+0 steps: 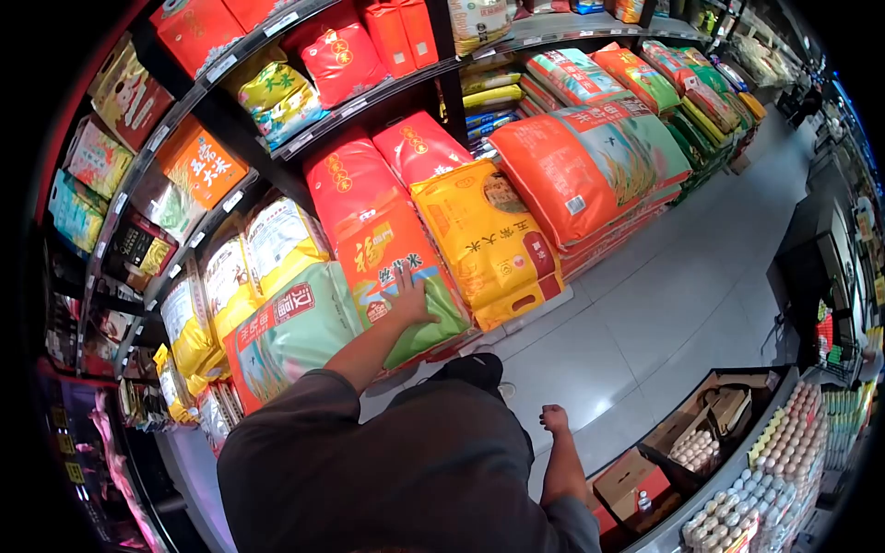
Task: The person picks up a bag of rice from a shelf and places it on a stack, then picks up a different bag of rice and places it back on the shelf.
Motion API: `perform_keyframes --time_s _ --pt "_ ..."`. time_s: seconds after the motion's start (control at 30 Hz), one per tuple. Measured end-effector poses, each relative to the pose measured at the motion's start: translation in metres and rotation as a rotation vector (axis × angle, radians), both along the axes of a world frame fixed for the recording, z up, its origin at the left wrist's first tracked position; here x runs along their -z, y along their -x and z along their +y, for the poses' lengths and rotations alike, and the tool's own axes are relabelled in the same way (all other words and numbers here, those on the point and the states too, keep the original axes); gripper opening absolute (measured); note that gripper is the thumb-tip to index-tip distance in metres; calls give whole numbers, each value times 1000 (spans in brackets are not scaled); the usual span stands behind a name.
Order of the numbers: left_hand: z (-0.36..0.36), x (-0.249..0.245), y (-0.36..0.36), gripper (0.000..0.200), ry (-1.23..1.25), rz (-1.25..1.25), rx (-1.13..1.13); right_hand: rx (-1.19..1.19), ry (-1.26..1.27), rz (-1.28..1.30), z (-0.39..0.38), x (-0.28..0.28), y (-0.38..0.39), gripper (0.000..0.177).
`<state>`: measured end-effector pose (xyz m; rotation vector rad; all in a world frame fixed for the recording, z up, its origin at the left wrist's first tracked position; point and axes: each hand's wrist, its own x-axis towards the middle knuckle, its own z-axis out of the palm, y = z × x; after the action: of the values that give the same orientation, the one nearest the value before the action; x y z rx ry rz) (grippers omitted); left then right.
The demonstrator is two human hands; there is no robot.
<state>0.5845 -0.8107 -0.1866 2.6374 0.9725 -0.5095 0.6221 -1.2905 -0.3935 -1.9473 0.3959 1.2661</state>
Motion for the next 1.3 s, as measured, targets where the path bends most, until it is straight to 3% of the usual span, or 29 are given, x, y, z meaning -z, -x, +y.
perform_keyframes --time_s 0.17,0.43,0.53,0.6,0.67,0.73,0.8,0.9,0.93,1.03,1.1,1.3 --pt "13 3 -26 93 -43 37 -23 -105 11 64 -8 6 -12 27" --pt "30 -14 -47 71 13 128 28 -221 -30 -65 -16 4 -83 30" --pt "42 -1 -65 50 84 -154 -267 -333 -7 -144 -33 15 -117 30" --pt "50 8 -95 51 36 -289 -467 -342 -48 -164 -46 23 -148 28" --pt "102 74 -122 31 602 -707 -665 -327 -21 -190 -54 2 -181 28" --pt "67 32 -184 24 572 -1299 -489 -249 25 -165 -59 -34 -215 28" --pt "35 -26 -252 37 127 -1347 -320 -176 56 -122 -58 -76 -249 29" --pt "6 -72 -337 44 -218 -1279 11 -227 102 -96 -85 -77 -294 31" --pt "-15 -95 -358 45 -292 -1134 104 -231 119 -95 -90 -80 -309 31" --pt "-63 -74 -428 49 -201 -933 190 -292 156 -111 -104 -86 -347 31" --pt "-90 -84 -458 52 -391 -841 206 -146 109 -130 -103 -97 -369 31" --pt "-111 -93 -541 57 -361 -814 392 19 -20 -156 -104 -89 -417 28"
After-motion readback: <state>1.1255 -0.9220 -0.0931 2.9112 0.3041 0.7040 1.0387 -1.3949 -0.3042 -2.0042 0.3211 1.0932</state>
